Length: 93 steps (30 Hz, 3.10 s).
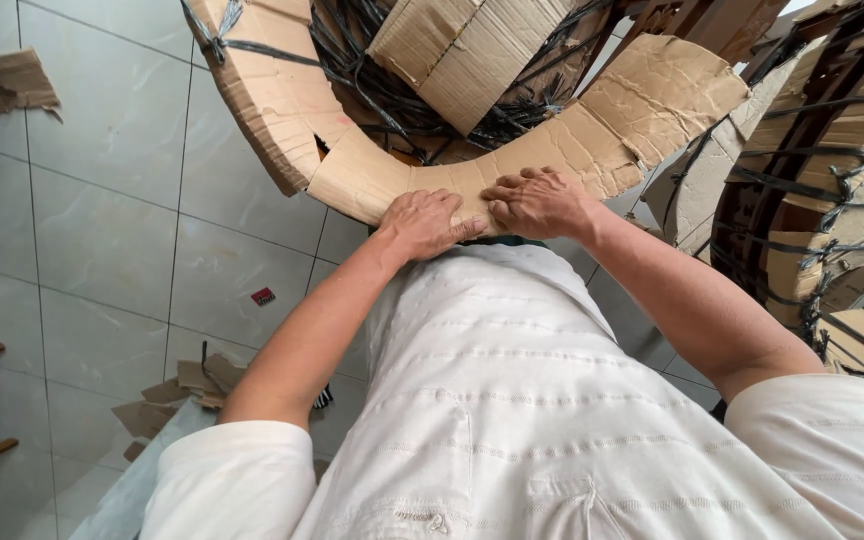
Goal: Wrapping a curved wooden furniture frame with cardboard sheets and securing them with plastic ties.
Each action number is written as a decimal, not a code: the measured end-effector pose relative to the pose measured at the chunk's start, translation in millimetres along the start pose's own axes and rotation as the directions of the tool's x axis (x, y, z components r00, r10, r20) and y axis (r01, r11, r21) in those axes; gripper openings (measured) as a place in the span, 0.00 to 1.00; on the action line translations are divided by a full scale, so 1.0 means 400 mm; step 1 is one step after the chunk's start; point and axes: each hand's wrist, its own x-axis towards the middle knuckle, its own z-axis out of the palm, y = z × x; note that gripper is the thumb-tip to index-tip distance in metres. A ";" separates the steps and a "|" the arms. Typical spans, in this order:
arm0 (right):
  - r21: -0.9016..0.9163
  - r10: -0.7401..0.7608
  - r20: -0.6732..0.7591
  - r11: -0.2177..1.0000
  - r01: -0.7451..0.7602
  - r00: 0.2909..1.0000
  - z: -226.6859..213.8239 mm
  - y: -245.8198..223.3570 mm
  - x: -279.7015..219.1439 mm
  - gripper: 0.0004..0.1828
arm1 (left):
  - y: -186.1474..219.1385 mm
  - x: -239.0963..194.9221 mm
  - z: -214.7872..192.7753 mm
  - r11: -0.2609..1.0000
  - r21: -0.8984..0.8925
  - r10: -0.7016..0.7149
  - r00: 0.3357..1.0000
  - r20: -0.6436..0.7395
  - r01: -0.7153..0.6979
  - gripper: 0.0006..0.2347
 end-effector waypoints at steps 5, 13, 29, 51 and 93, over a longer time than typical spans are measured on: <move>0.102 0.072 -0.021 0.992 -0.070 0.997 0.030 -0.021 0.023 0.36 | -0.074 0.064 0.098 0.980 0.166 0.124 0.987 -0.097 -0.107 0.36; 0.097 0.023 -0.196 0.995 -0.004 0.980 -0.042 -0.065 -0.060 0.36 | -0.090 0.101 0.123 0.939 0.262 0.256 0.961 -0.101 -0.222 0.32; 0.043 -0.205 0.025 0.978 0.204 0.978 -0.041 -0.032 0.029 0.45 | -0.041 0.107 0.148 0.985 0.170 0.035 0.981 -0.190 -0.002 0.22; 0.670 -0.052 0.041 0.742 0.011 0.998 0.193 0.149 0.943 0.27 | -0.022 0.100 0.128 0.973 0.219 -0.027 0.980 -0.200 0.072 0.29; 0.559 0.624 -0.781 0.702 0.441 -0.002 -0.287 0.268 0.006 0.19 | -0.006 0.050 0.064 0.988 0.148 -0.040 0.999 0.000 0.040 0.21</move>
